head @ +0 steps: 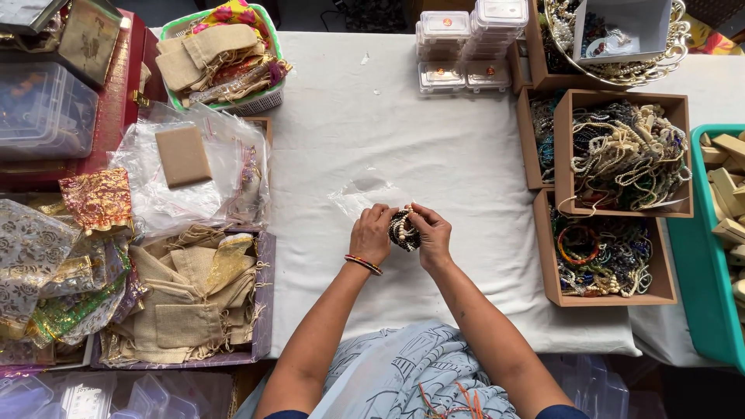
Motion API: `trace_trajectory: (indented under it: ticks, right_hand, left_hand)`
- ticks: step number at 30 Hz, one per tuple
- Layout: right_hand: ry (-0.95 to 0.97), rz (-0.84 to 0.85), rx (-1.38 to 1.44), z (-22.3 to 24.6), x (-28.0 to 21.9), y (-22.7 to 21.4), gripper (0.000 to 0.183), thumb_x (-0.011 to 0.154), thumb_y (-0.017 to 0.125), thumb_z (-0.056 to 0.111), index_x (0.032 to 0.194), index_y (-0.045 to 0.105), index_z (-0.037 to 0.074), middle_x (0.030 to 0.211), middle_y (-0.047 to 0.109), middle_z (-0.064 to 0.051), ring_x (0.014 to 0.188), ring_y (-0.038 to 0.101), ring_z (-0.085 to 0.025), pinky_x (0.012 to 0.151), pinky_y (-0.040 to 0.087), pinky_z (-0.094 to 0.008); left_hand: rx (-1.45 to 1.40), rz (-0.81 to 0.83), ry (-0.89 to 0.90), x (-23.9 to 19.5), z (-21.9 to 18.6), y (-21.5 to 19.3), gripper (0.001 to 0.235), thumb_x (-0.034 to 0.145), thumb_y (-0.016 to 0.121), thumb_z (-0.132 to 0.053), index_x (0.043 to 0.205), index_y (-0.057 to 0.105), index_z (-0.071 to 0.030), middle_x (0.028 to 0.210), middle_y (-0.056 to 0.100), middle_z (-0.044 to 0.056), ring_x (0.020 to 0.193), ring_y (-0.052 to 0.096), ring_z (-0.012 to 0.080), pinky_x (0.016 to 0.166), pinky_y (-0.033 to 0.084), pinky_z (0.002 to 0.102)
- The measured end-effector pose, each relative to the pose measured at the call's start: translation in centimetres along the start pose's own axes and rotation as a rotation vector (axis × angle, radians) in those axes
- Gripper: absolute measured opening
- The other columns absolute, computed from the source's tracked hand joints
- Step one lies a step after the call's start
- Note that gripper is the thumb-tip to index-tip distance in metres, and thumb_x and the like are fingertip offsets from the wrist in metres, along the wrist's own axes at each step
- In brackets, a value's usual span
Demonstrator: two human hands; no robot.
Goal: The person sits at a table and handles beaded necklaces. They straighten a necklace on the table, coil it, and place it into a small plastic bag. They then place the bagged necklace into a decorative pouch and finally into a small plastic container. The person repeats this process with a second necklace.
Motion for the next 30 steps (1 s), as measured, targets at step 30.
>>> trace_trajectory:
  ticks: [30]
  right_hand:
    - [-1.11, 0.267, -1.549, 2.8, -7.6, 6.7, 0.049, 0.09, 0.068, 0.024, 0.133, 0.06, 0.003, 0.144, 0.053, -0.024, 0.131, 0.054, -0.039, 0.108, 0.043, -0.047]
  left_hand:
    - [0.182, -0.044, 0.266, -2.8, 0.4, 1.8, 0.073, 0.082, 0.067, -0.01, 0.152, 0.047, -0.01, 0.156, 0.047, 0.002, 0.138, 0.045, 0.0216, 0.107, 0.039, 0.039]
Point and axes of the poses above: each hand's wrist, its own x-axis towards the middle knuckle, its own y-axis out of the palm, z = x × y, the point moved 9 cm from there along x, towards the middle knuckle
